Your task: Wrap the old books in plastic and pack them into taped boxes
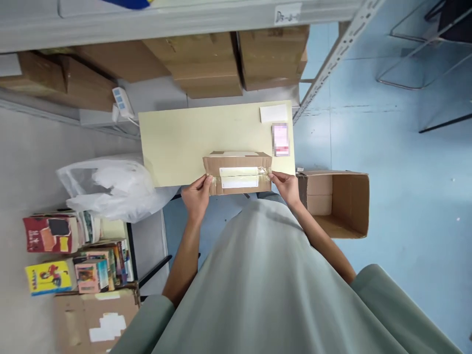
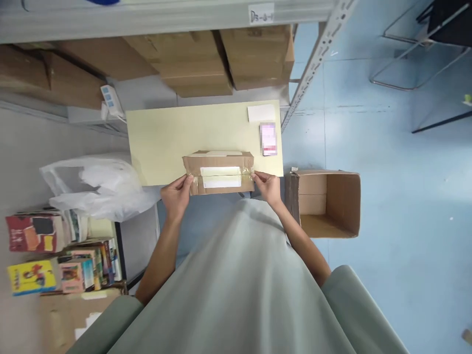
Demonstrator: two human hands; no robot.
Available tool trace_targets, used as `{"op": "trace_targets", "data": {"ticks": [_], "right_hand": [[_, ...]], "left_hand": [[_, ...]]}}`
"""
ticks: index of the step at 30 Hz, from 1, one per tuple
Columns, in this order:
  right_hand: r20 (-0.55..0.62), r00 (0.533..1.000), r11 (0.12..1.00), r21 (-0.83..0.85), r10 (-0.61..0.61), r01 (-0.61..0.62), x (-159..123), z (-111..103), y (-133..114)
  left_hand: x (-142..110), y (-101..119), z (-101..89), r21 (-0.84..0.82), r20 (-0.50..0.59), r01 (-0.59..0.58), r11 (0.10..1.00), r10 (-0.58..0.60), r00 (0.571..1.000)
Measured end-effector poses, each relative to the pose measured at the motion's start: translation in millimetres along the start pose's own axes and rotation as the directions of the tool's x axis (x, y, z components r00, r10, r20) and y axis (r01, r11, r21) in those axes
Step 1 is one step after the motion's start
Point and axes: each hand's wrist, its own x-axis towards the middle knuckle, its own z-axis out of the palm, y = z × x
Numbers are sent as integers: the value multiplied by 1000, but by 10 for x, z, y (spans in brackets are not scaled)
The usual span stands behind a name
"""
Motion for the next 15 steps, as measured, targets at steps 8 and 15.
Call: {"op": "trace_targets", "data": {"ticks": [8, 15], "right_hand": [[-293, 942, 983, 123, 167, -136, -1478, -1021, 934], [-478, 801, 932, 144, 360, -333, -2497, -1789, 1926]], "left_hand": [[-898, 486, 856, -67, 290, -208, 976, 218, 932], [-1889, 572, 1948, -16, 655, -414, 910, 323, 683]]}}
